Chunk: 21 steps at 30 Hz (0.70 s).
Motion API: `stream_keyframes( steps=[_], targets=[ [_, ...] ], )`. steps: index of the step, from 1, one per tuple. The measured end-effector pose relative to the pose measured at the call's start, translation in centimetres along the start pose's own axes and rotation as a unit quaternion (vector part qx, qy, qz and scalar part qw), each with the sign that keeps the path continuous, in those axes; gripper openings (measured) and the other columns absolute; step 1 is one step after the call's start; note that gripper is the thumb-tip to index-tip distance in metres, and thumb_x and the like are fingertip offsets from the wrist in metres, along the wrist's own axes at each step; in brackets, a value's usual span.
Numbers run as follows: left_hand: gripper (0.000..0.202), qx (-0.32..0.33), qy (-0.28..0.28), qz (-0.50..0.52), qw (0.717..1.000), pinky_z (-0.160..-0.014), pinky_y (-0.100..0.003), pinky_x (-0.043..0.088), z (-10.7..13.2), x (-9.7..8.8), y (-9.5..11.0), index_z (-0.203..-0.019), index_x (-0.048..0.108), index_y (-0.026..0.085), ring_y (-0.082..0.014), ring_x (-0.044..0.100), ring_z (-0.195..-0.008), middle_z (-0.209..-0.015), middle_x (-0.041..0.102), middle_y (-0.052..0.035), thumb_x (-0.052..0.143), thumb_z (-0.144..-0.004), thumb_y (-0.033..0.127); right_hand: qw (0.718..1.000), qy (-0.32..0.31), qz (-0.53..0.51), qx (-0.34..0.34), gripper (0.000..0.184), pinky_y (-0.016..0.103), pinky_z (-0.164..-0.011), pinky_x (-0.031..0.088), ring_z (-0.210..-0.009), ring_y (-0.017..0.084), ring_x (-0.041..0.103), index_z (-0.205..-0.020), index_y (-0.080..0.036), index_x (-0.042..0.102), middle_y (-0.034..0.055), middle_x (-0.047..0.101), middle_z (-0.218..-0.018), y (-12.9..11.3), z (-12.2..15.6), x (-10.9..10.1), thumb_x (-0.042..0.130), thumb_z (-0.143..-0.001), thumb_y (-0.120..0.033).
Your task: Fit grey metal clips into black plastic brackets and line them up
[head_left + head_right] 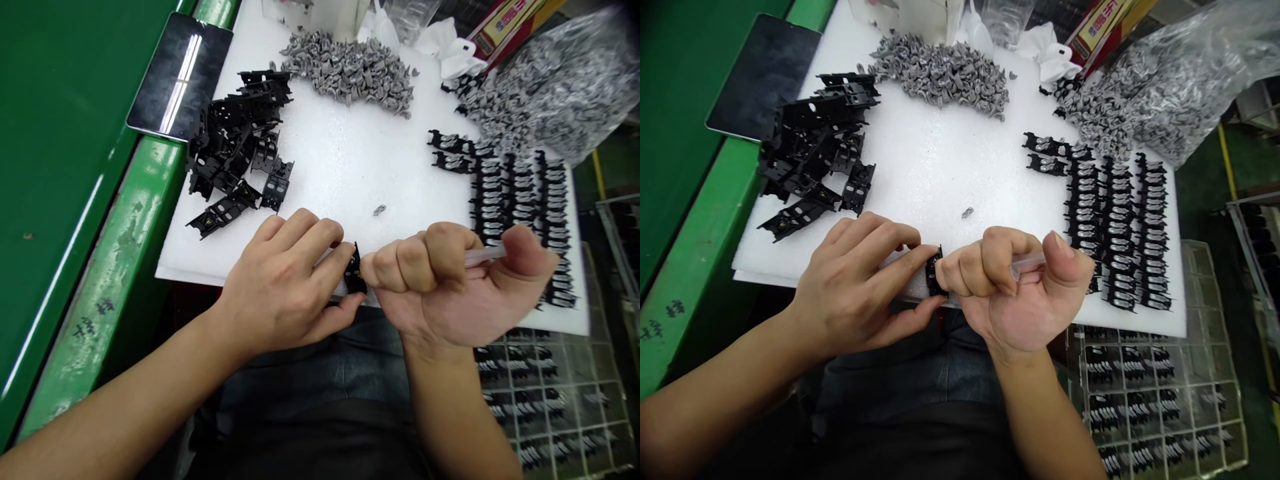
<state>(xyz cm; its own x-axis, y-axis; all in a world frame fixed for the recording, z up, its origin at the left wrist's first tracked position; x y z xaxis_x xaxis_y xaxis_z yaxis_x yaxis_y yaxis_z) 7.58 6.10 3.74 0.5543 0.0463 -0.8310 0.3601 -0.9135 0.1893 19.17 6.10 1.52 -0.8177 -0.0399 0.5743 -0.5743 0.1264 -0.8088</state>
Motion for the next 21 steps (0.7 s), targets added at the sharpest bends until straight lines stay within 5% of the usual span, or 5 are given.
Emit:
stream_keyframes(
  steps=[12, 21],
  targets=[
    [0.040, -0.001, -0.003, 0.000, 1.000, -0.069, -0.042, 0.039, -0.07, 0.04, -0.02, -0.110, 0.070, 0.014, -0.0289, 0.059, -0.088, -0.105, 0.071, -0.0138, 0.063, -0.097, 0.051, 0.998, 0.048, 0.019, 0.020, 0.054, 0.034, -0.047, 0.024, -0.039, 0.012, 0.014, -0.057, -0.025, 0.026, -0.0076, 0.014, -0.045, -0.05, 0.18, -0.12, 0.045, -0.093, -0.061],
    [0.038, -0.002, -0.008, 0.001, 1.000, -0.070, -0.042, 0.038, -0.01, 0.04, -0.11, -0.113, 0.069, 0.015, -0.0288, 0.059, -0.089, -0.107, 0.071, -0.0137, 0.061, -0.098, 0.050, 0.995, 0.082, 0.015, 0.049, 0.066, 0.034, -0.050, 0.026, -0.042, 0.011, 0.015, -0.054, -0.023, 0.024, -0.0083, 0.015, -0.044, 0.02, 0.50, -0.35, 0.063, -0.094, -0.058]
  ],
)
Point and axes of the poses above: each hand's wrist, its own z-axis away from the middle knuckle, its own x-axis out of the palm, y = z × x, the point moved 10 cm from there along -z, towards the middle knuckle
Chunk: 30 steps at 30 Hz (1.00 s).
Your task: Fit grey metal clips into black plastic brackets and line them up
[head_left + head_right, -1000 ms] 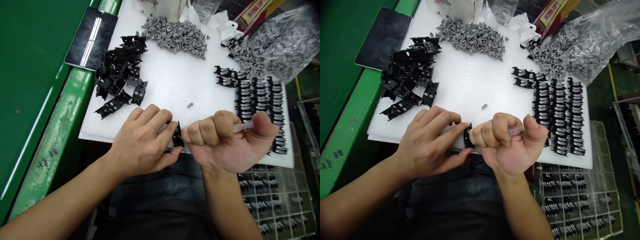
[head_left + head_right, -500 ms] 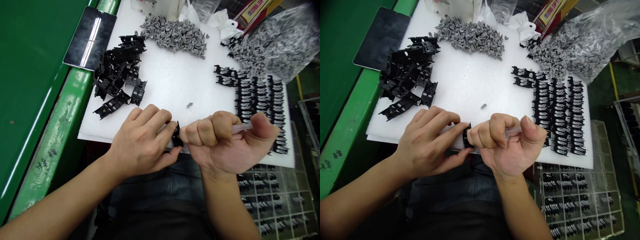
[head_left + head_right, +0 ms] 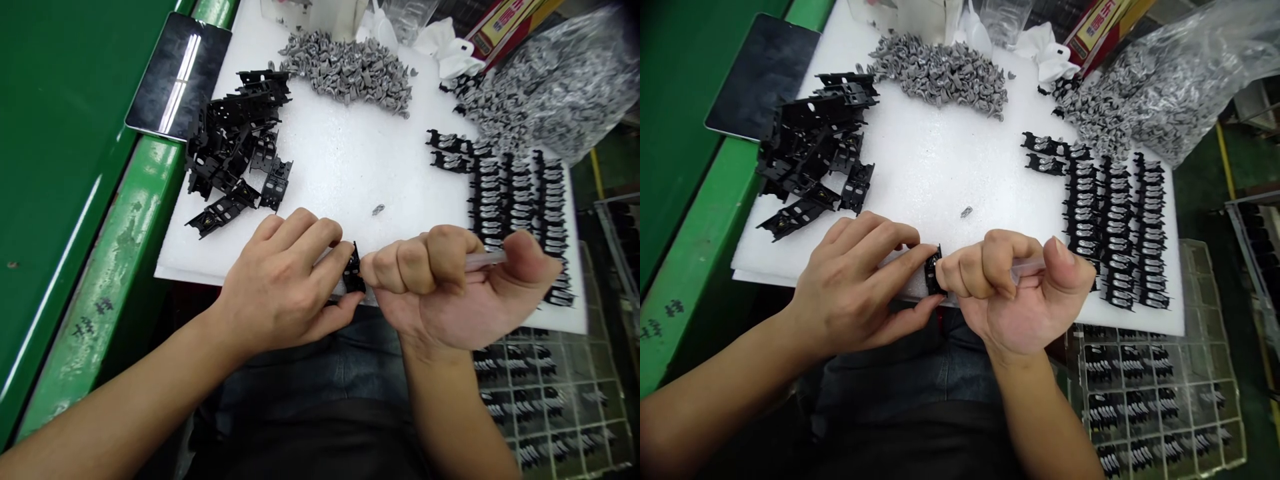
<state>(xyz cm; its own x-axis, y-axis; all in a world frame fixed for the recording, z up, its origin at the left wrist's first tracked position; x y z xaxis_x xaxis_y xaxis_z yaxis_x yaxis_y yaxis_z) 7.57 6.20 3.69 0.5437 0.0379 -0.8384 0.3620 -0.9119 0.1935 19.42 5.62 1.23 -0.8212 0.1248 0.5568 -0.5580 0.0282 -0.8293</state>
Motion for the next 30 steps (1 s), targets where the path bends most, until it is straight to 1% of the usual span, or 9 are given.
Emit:
stream_keyframes(
  steps=[2, 4, 7, 15, 20, 23, 27, 30],
  targets=[
    [0.039, 0.000, 0.001, -0.001, 1.000, -0.070, -0.041, 0.038, -0.01, -0.02, 0.03, -0.113, 0.069, 0.016, -0.0288, 0.059, -0.089, -0.107, 0.071, -0.0136, 0.061, -0.098, 0.050, 1.000, -0.008, -0.003, -0.013, 0.067, 0.034, -0.050, 0.026, -0.041, 0.011, 0.015, -0.053, -0.024, 0.025, -0.0085, 0.015, -0.044, -0.18, 0.04, 0.19, 0.064, -0.093, -0.061],
    [0.040, 0.000, -0.001, 0.000, 1.000, -0.070, -0.042, 0.038, -0.01, 0.05, 0.05, -0.113, 0.070, 0.014, -0.0291, 0.059, -0.090, -0.107, 0.071, -0.0139, 0.062, -0.098, 0.050, 1.000, -0.012, 0.001, -0.018, 0.066, 0.034, -0.049, 0.025, -0.041, 0.011, 0.014, -0.053, -0.024, 0.025, -0.0085, 0.015, -0.044, -0.25, 0.06, 0.26, 0.063, -0.094, -0.060],
    [0.040, 0.001, -0.004, 0.003, 1.000, -0.069, -0.042, 0.038, -0.01, 0.14, 0.08, -0.114, 0.070, 0.014, -0.0295, 0.059, -0.090, -0.107, 0.070, -0.0142, 0.063, -0.097, 0.049, 1.000, -0.010, 0.005, -0.009, 0.066, 0.035, -0.049, 0.025, -0.041, 0.011, 0.014, -0.052, -0.024, 0.024, -0.0083, 0.015, -0.044, -0.10, 0.05, 0.19, 0.063, -0.094, -0.056],
    [0.041, 0.001, -0.001, -0.001, 1.000, -0.069, -0.042, 0.038, -0.08, 0.01, 0.06, -0.113, 0.071, 0.012, -0.0292, 0.059, -0.089, -0.106, 0.071, -0.0141, 0.062, -0.097, 0.049, 1.000, -0.008, 0.005, -0.008, 0.066, 0.035, -0.050, 0.026, -0.041, 0.011, 0.015, -0.051, -0.024, 0.025, -0.0083, 0.016, -0.043, -0.19, 0.12, 0.16, 0.064, -0.094, -0.056],
    [0.039, 0.000, -0.003, -0.004, 1.000, -0.069, -0.042, 0.038, -0.10, 0.02, 0.09, -0.114, 0.070, 0.014, -0.0288, 0.059, -0.089, -0.107, 0.071, -0.0136, 0.060, -0.098, 0.048, 1.000, -0.005, 0.013, -0.021, 0.067, 0.036, -0.049, 0.026, -0.039, 0.011, 0.016, -0.052, -0.024, 0.025, -0.0081, 0.017, -0.043, -0.41, 0.18, 0.19, 0.066, -0.091, -0.059],
    [0.038, 0.000, -0.003, -0.002, 1.000, -0.069, -0.042, 0.038, -0.08, -0.01, 0.06, -0.113, 0.070, 0.014, -0.0289, 0.058, -0.089, -0.106, 0.071, -0.0138, 0.059, -0.098, 0.047, 1.000, -0.005, 0.013, -0.012, 0.067, 0.036, -0.049, 0.026, -0.040, 0.011, 0.015, -0.051, -0.024, 0.024, -0.0078, 0.017, -0.043, -0.20, 0.24, 0.16, 0.064, -0.093, -0.057],
    [0.037, 0.000, -0.004, 0.000, 1.000, -0.069, -0.042, 0.038, -0.01, -0.01, 0.04, -0.113, 0.069, 0.015, -0.0291, 0.058, -0.089, -0.107, 0.071, -0.0142, 0.059, -0.099, 0.048, 0.999, -0.019, 0.011, -0.029, 0.066, 0.035, -0.049, 0.028, -0.040, 0.011, 0.016, -0.053, -0.024, 0.025, -0.0077, 0.018, -0.043, -0.44, 0.38, 0.28, 0.064, -0.092, -0.060],
    [0.038, 0.000, -0.003, 0.000, 1.000, -0.069, -0.042, 0.038, 0.02, 0.00, 0.08, -0.114, 0.069, 0.015, -0.0289, 0.058, -0.089, -0.107, 0.071, -0.0139, 0.060, -0.099, 0.049, 0.999, -0.015, 0.017, -0.027, 0.065, 0.035, -0.049, 0.029, -0.041, 0.011, 0.017, -0.053, -0.024, 0.026, -0.0072, 0.018, -0.043, -0.30, 0.44, 0.09, 0.062, -0.094, -0.059]
  ],
)
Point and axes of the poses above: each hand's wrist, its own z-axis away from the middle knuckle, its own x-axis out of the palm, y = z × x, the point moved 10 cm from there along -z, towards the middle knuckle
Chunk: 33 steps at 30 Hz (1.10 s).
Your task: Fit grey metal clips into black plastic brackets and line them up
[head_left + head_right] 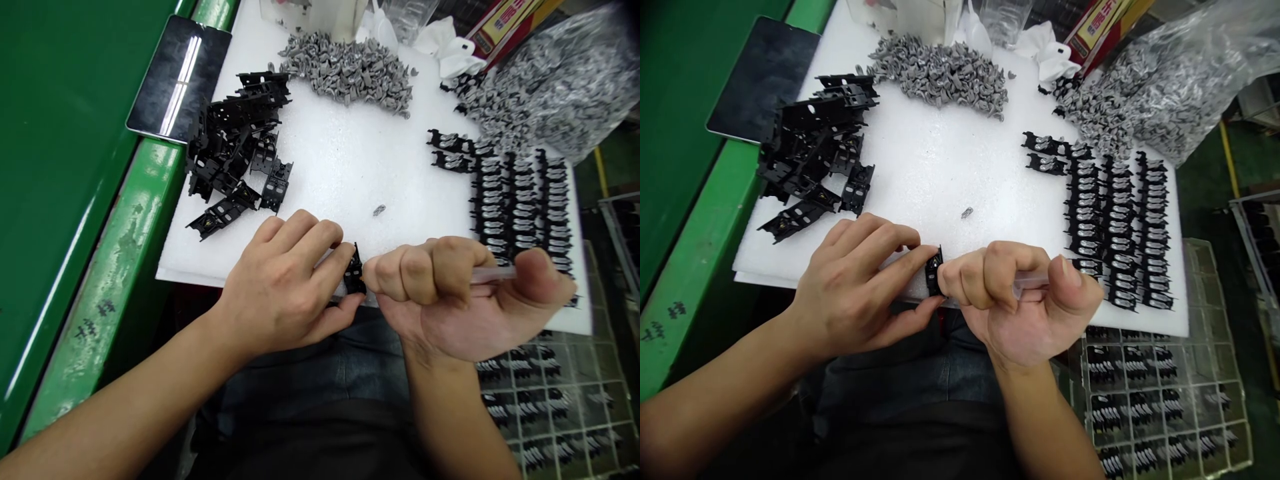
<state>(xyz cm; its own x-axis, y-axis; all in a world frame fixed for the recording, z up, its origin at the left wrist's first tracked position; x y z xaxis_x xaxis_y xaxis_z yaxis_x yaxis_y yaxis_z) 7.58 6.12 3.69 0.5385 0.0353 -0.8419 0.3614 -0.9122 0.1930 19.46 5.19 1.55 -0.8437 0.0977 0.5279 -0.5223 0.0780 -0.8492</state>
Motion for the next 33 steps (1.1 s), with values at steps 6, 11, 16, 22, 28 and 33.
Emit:
stream_keyframes(
  steps=[6, 11, 16, 22, 28, 33],
  targets=[
    [0.041, -0.001, -0.003, 0.000, 1.000, -0.069, -0.043, 0.038, 0.0, 0.1, 0.0, -0.114, 0.070, 0.013, -0.0294, 0.058, -0.090, -0.106, 0.071, -0.0139, 0.062, -0.097, 0.049, 1.000, 0.008, 0.013, -0.002, 0.066, 0.036, -0.049, 0.030, -0.040, 0.012, 0.019, -0.052, -0.023, 0.026, -0.0065, 0.020, -0.041, -0.1, 0.2, 0.1, 0.060, -0.097, -0.058],
    [0.039, -0.007, -0.007, -0.004, 1.000, -0.069, -0.042, 0.038, -0.1, 0.1, -0.1, -0.112, 0.070, 0.015, -0.0293, 0.058, -0.089, -0.106, 0.071, -0.0139, 0.060, -0.098, 0.050, 0.999, 0.015, 0.040, -0.013, 0.070, 0.036, -0.050, 0.030, -0.041, 0.013, 0.022, -0.051, -0.022, 0.029, -0.0053, 0.024, -0.042, -0.5, 0.9, 0.3, 0.067, -0.093, -0.062],
    [0.037, -0.011, -0.005, -0.002, 1.000, -0.069, -0.043, 0.038, -0.2, 0.1, -0.1, -0.111, 0.070, 0.015, -0.0298, 0.058, -0.089, -0.106, 0.071, -0.0140, 0.058, -0.099, 0.048, 0.998, 0.000, 0.054, 0.018, 0.063, 0.038, -0.056, 0.034, -0.044, 0.015, 0.031, -0.051, -0.023, 0.042, -0.0046, 0.031, -0.045, 0.0, 0.9, 0.6, 0.069, -0.094, -0.060],
    [0.044, -0.014, 0.009, 0.004, 1.000, -0.068, -0.043, 0.037, -0.1, 0.0, -0.1, -0.110, 0.073, 0.012, -0.0293, 0.058, -0.088, -0.104, 0.071, -0.0134, 0.063, -0.096, 0.053, 0.999, 0.022, -0.008, -0.034, 0.067, 0.035, -0.049, 0.027, -0.040, 0.011, 0.016, -0.053, -0.023, 0.030, -0.0082, 0.017, -0.043, -0.6, 0.1, -0.1, 0.060, -0.097, -0.064],
    [0.044, -0.020, 0.015, 0.011, 1.000, -0.068, -0.043, 0.038, -0.1, -0.1, -0.1, -0.109, 0.073, 0.012, -0.0288, 0.058, -0.088, -0.104, 0.071, -0.0133, 0.064, -0.096, 0.054, 0.999, 0.047, 0.005, -0.026, 0.066, 0.036, -0.049, 0.026, -0.040, 0.010, 0.014, -0.053, -0.023, 0.028, -0.0077, 0.018, -0.042, -0.1, 0.2, -0.6, 0.062, -0.095, -0.062],
    [0.044, -0.018, 0.019, 0.011, 1.000, -0.068, -0.043, 0.037, -0.1, -0.2, -0.1, -0.108, 0.073, 0.012, -0.0287, 0.058, -0.087, -0.103, 0.071, -0.0135, 0.065, -0.096, 0.053, 0.998, 0.033, 0.013, -0.047, 0.061, 0.036, -0.049, 0.026, -0.040, 0.011, 0.015, -0.055, -0.023, 0.029, -0.0070, 0.019, -0.042, -0.5, 0.2, -0.1, 0.056, -0.096, -0.059]
  ],
)
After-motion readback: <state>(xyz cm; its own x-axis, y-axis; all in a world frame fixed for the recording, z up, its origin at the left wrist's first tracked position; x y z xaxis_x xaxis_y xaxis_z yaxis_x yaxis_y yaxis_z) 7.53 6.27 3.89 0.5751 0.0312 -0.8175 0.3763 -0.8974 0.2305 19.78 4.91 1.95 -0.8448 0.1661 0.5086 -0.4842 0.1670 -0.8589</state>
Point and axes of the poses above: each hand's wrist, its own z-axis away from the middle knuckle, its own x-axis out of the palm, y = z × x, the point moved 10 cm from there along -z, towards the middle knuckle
